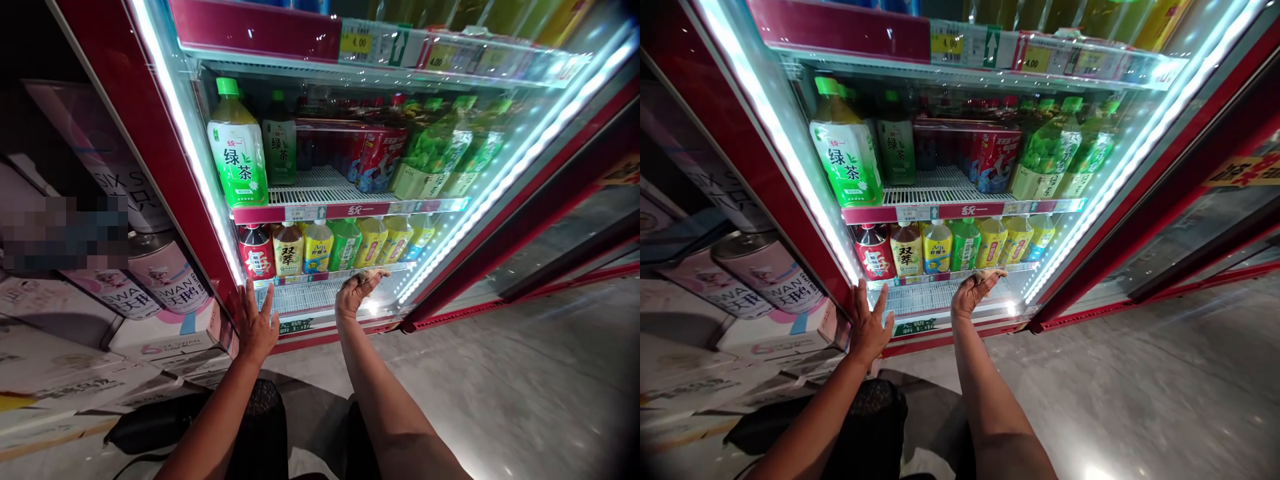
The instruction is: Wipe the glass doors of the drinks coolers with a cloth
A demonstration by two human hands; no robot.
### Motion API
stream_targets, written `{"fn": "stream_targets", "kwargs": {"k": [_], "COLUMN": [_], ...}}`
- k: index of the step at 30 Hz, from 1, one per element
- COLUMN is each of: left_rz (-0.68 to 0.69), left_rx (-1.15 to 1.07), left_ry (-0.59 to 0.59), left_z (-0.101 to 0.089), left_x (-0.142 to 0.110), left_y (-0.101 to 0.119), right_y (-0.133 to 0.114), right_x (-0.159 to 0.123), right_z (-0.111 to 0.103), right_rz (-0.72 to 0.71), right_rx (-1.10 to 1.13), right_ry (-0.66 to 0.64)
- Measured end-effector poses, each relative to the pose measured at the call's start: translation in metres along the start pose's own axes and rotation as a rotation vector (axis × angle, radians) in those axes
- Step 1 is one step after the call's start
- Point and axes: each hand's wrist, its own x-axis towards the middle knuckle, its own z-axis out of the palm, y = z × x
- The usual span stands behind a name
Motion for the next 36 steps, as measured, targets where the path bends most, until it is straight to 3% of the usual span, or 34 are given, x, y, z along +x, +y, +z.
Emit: {"fn": "stream_targets", "kwargs": {"k": [3, 5, 8, 11, 16, 23, 27, 29, 34, 36], "left_rz": [-0.028, -0.043, -0.036, -0.041, -0.067, -0.135, -0.156, -0.135, -0.150, -0.164], "left_rx": [0.003, 0.006, 0.005, 0.006, 0.032, 0.040, 0.036, 0.046, 0.031, 0.014], "left_ry": [0.027, 0.036, 0.023, 0.008, -0.002, -0.047, -0.057, -0.056, -0.074, -0.074], "left_z": [0.001, 0.002, 0.001, 0.000, -0.001, 0.000, 0.002, 0.003, 0.005, 0.006], "left_x": [-0.001, -0.002, -0.004, -0.006, -0.007, -0.009, -0.011, -0.012, -0.015, -0.016], "left_y": [0.003, 0.003, 0.001, -0.002, -0.004, -0.004, -0.005, -0.005, -0.005, -0.005], "right_y": [-0.008, -0.013, -0.012, -0.009, -0.014, -0.011, -0.010, -0.013, -0.026, -0.026], "right_x": [-0.015, -0.022, -0.024, -0.028, -0.048, -0.034, -0.047, -0.045, -0.020, -0.019], "right_z": [0.011, 0.015, 0.015, 0.014, 0.021, 0.011, 0.005, 0.003, 0.001, -0.002], "right_rz": [-0.028, -0.126, -0.217, -0.207, -0.371, -0.490, -0.825, -0.926, -0.971, -1.040], "right_rx": [-0.010, -0.051, -0.133, -0.163, -0.221, -0.283, -0.321, -0.336, -0.334, -0.345], "right_ry": [-0.015, -0.034, 0.038, 0.112, 0.020, 0.045, -0.148, -0.185, -0.118, -0.180]}}
